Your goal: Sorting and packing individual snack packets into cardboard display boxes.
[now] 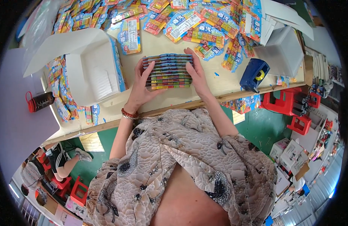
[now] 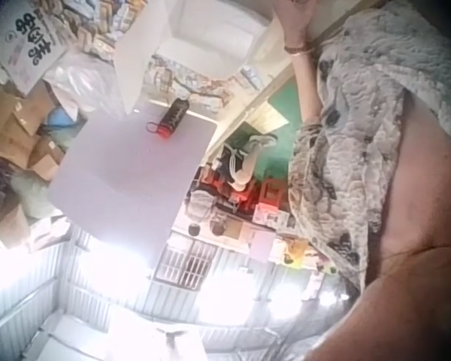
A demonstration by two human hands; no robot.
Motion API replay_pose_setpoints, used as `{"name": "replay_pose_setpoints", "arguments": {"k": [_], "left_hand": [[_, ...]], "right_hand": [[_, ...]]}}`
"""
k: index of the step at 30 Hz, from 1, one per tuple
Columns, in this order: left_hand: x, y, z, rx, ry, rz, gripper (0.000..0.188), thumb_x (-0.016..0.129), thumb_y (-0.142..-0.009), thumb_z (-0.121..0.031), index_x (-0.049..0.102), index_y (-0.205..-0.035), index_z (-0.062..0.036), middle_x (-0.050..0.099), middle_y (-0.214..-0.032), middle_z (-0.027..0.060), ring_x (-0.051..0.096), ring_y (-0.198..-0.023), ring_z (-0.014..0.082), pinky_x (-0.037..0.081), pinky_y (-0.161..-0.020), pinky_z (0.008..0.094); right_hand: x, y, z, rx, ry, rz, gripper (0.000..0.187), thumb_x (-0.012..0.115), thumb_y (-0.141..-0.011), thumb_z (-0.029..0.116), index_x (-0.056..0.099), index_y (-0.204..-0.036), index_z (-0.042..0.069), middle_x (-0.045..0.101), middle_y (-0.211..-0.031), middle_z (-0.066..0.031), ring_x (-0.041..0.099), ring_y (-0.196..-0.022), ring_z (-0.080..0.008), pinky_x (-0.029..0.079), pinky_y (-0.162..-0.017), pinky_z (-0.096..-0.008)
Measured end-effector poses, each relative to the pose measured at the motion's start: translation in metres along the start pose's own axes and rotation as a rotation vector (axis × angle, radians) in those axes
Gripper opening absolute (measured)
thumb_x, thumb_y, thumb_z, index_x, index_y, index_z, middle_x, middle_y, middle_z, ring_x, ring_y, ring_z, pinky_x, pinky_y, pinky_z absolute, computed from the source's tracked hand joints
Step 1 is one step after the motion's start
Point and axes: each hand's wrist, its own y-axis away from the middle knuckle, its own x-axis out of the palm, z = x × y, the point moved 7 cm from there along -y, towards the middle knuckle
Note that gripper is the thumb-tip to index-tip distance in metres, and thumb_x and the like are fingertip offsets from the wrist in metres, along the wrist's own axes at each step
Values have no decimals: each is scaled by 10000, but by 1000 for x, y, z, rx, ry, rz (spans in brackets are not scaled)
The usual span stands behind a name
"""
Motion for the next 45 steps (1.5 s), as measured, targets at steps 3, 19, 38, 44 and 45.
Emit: {"name": "replay_pose_setpoints", "arguments": {"k": [3, 19, 38, 44, 45], "left_hand": [[0, 1, 3, -31, 81, -14, 960, 872, -623, -232, 356, -1431, -172, 204, -1469, 167, 330, -1315, 335, 360, -1070, 425], [-2, 2, -4, 19, 23, -25, 1001, 880, -620, -220, 319, -1448, -162, 196, -1475, 180, 365, -1308, 336, 373, -1062, 429], [-3, 2, -4, 26, 14, -30, 971, 871, -634, -243, 333, -1441, -192, 170, -1495, 200, 369, -1302, 361, 396, -1044, 445], [-3, 3, -2, 67, 70, -72, 996, 867, -639, -255, 302, -1459, -215, 150, -1502, 209, 338, -1324, 372, 410, -1030, 453], [-2, 3, -1, 68, 72, -71, 996, 867, -639, -255, 302, -1459, -215, 150, -1502, 209, 338, -1324, 372, 410, -1030, 453]], "right_hand": [[-10, -2, -7, 29, -224, 4, 567, 401, -998, 386, 308, -1431, 32, 373, -1433, -118, 371, -1298, -201, 277, -1082, -320], [-28, -12, -13, 202, -417, 160, 551, 609, -913, 287, 423, -1368, 40, 485, -1364, -129, 466, -1240, -206, 347, -1064, -333], [-28, -14, -10, 192, -370, 226, 626, 714, -823, 210, 430, -1353, 36, 495, -1347, -119, 458, -1250, -203, 344, -1078, -324], [-30, -11, -18, 193, -255, 147, 526, 671, -863, 183, 467, -1322, 27, 539, -1289, -100, 503, -1193, -190, 382, -1044, -317], [-29, -9, -21, 193, -254, 145, 526, 671, -863, 183, 467, -1322, 27, 539, -1289, -100, 503, -1193, -190, 382, -1044, -317]]}}
